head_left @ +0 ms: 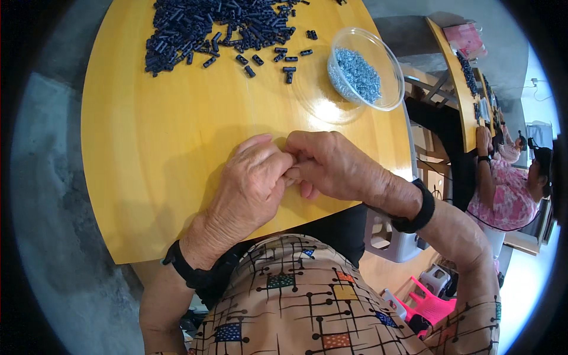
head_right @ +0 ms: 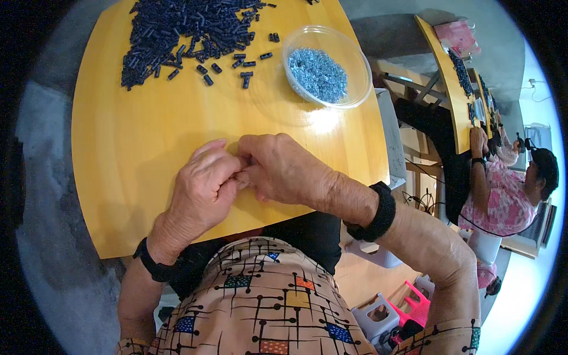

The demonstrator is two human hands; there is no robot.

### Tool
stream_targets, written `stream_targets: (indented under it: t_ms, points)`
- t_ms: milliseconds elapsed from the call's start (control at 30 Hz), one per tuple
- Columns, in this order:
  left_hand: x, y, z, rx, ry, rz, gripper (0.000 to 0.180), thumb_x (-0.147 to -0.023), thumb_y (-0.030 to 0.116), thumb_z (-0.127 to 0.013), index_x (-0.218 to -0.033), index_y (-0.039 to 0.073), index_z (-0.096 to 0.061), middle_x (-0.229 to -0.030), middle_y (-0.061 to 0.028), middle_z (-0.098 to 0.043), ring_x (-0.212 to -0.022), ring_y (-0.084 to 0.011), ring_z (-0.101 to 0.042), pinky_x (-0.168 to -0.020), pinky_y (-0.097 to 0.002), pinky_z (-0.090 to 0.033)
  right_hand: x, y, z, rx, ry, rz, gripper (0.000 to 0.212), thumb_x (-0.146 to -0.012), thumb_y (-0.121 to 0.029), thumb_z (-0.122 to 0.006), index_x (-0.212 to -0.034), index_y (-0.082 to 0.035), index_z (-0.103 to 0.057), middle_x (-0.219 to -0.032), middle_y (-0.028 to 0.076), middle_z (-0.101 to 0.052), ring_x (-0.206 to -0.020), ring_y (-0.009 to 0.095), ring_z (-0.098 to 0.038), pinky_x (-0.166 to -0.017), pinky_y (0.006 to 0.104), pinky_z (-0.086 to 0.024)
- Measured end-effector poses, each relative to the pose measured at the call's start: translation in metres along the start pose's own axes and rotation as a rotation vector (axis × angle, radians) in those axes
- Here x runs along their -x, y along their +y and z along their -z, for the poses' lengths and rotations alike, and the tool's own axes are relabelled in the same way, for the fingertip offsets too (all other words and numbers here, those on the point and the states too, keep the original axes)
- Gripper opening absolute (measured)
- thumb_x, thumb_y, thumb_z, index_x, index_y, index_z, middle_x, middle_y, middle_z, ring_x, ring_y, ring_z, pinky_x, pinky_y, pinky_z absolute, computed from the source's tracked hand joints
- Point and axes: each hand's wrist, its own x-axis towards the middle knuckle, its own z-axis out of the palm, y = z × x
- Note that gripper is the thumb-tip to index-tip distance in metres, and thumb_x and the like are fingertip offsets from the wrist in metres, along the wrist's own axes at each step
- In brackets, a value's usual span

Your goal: Assembling small blue and black plastic components into finished units by hand at a table.

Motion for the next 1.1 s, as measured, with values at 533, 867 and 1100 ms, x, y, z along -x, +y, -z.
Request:
stream_targets:
  t_ms: [533,867,1100]
  points:
    - [-0.004,0.003,-0.002,0.008,0.024,0.072,0.015,-0.068,-0.005,-0.062,-0.08,0.001,-0.057,-0.074,-0.0141,-0.059,-0.073,-0.0332,-0.06,-0.092,-0.0471,-0.048,-0.002,-0.004,0.005,-0.034,-0.045,-0.028,0.023,-0.079,-0.015,-0.069,-0.092,0.002,-0.06,-0.071,0.014,-0.065,-0.062,0.023,-0.067,-0.061,0.034,-0.052]
    - [-0.003,0.005,-0.001,0.013,-0.026,0.128,0.015,-0.072,0.002,-0.067,-0.083,0.006,-0.058,-0.076,-0.0102,-0.058,-0.082,-0.0315,-0.06,-0.09,-0.0435,-0.048,0.028,0.02,0.001,-0.528,-0.073,-0.006,0.024,-0.096,-0.015,-0.052,-0.108,0.005,-0.055,-0.091,0.011,-0.064,-0.08,0.015,-0.066,-0.074,0.0281,-0.056]
    - [0.0,0.004,-0.004,0.013,0.036,0.031,0.017,-0.071,-0.001,-0.069,-0.085,0.004,-0.061,-0.074,-0.0067,-0.064,-0.059,-0.0199,-0.063,-0.097,-0.0453,-0.045,0.044,0.026,-0.021,-0.734,0.09,-0.03,0.025,-0.096,-0.015,-0.053,-0.112,0.005,-0.054,-0.093,0.01,-0.064,-0.081,0.014,-0.064,-0.074,0.0267,-0.055]
